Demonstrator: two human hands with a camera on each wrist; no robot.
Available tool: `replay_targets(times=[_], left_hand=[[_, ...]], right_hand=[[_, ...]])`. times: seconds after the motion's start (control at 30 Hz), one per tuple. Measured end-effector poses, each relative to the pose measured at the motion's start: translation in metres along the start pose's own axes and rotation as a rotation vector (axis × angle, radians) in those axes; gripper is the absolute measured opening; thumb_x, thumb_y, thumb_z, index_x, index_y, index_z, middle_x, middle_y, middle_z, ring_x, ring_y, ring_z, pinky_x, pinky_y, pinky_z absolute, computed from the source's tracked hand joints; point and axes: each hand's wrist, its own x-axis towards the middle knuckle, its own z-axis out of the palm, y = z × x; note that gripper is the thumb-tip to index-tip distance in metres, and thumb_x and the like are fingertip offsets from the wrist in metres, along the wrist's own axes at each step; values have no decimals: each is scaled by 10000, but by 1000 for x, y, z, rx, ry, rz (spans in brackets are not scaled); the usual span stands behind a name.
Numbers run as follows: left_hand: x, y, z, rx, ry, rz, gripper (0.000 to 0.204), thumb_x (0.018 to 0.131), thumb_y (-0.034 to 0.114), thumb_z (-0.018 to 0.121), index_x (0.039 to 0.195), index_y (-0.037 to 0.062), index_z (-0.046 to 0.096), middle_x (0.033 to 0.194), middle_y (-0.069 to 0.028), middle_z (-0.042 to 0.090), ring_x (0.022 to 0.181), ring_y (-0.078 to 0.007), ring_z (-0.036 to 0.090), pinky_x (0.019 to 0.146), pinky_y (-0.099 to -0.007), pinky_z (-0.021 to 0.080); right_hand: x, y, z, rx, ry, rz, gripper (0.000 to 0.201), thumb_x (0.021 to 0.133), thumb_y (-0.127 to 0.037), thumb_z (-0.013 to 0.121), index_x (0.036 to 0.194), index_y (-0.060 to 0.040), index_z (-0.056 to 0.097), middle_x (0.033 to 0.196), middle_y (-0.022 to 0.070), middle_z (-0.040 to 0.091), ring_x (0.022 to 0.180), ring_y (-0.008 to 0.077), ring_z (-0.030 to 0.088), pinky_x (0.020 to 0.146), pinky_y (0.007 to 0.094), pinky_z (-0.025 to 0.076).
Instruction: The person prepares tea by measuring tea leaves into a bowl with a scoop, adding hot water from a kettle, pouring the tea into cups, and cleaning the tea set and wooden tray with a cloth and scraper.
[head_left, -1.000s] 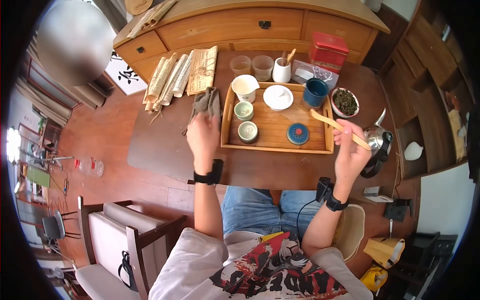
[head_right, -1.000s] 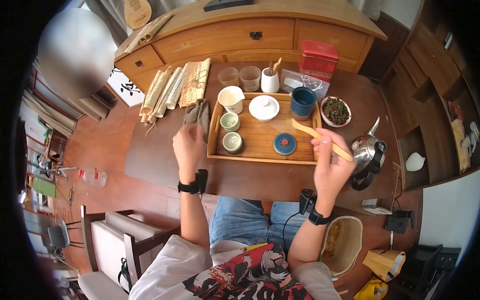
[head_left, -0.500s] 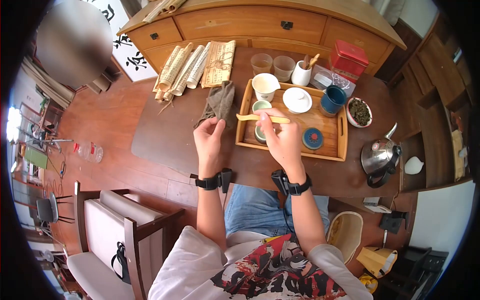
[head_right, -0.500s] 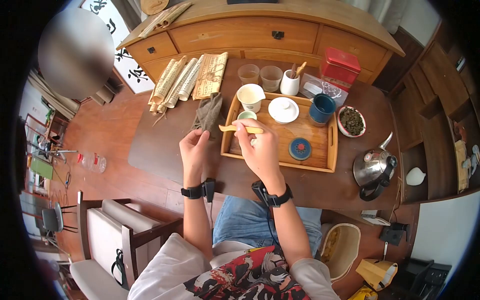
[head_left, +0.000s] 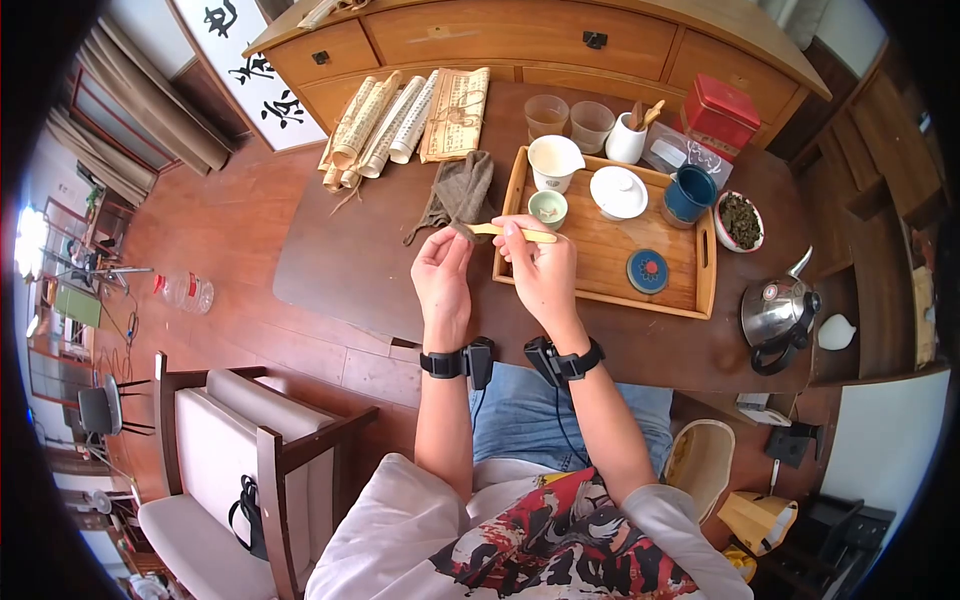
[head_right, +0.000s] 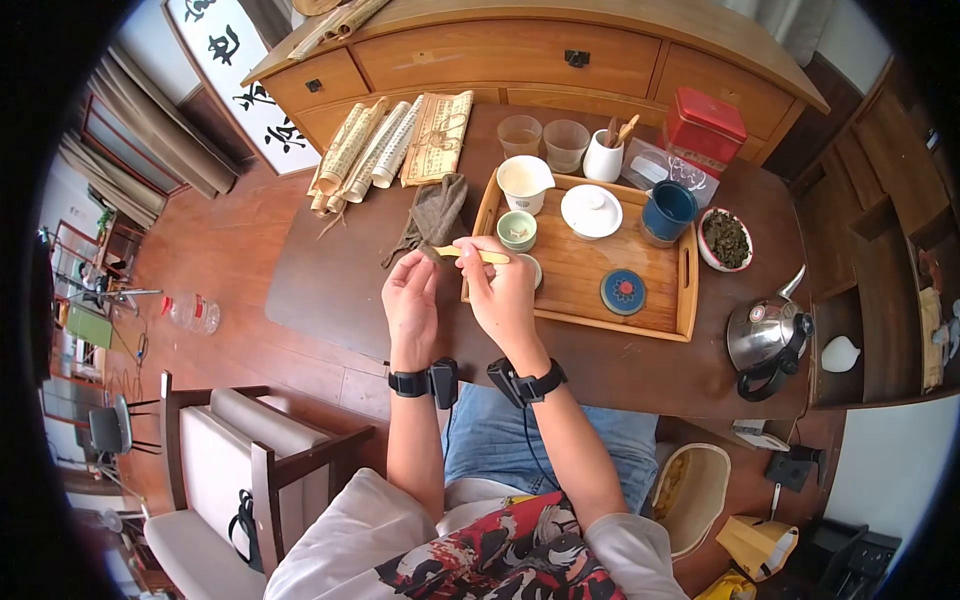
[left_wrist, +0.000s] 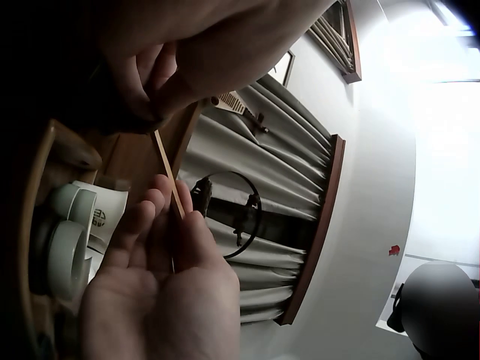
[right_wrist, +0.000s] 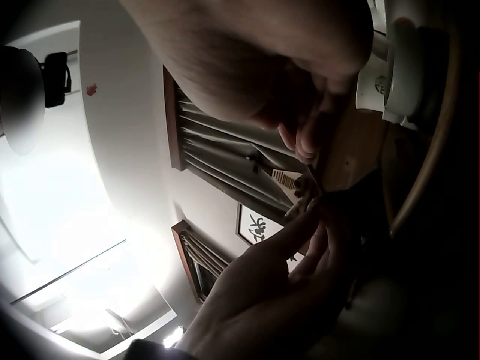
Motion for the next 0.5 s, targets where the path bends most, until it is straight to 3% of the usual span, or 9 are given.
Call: replay_targets(times=[0.1, 0.33, 0.4, 0.43, 0.5], left_hand=[[7, 1, -6, 26, 16, -11, 156, 1041, -22, 752, 1190, -27, 709, 1119, -102, 798, 984, -158, 750, 938, -291, 609], [28, 14, -25, 89, 89, 20, 146, 1043, -12, 753, 1183, -17, 711, 1089, -95, 799, 966, -156, 751, 897, -280, 603], [29, 16, -30, 102, 68, 8, 149, 1041, -7, 758, 1181, -16, 708, 1092, -94, 796, 974, -152, 751, 880, -272, 606], [29, 16, -31, 114, 26, -4, 160, 1038, -3, 765, 1187, -15, 709, 1097, -94, 795, 977, -152, 753, 876, -271, 611], [27, 18, -26, 127, -17, -17, 171, 1035, 2, 772, 1193, -15, 709, 1102, -95, 794, 981, -152, 756, 871, -270, 616]], right_hand=[[-3, 1, -2, 14, -32, 40, 272, 1156, -178, 627, 1180, 23, 809, 868, 69, 799, 776, 85, 706, 723, 258, 572], [-2, 2, -10, 48, -38, 79, 297, 1170, -213, 613, 1171, 9, 811, 866, 63, 793, 763, 78, 690, 709, 257, 564], [-1, -4, -11, -22, -40, -40, 176, 1113, -124, 674, 1140, -4, 799, 832, 102, 772, 728, 155, 736, 658, 310, 555], [-1, -10, -12, -20, -36, -38, 176, 1113, -124, 674, 1140, -4, 799, 832, 102, 772, 728, 155, 736, 658, 310, 555], [1, -20, -15, -231, -161, -233, 131, 1068, -77, 711, 1157, -23, 790, 928, 128, 740, 814, 268, 738, 714, 371, 566]])
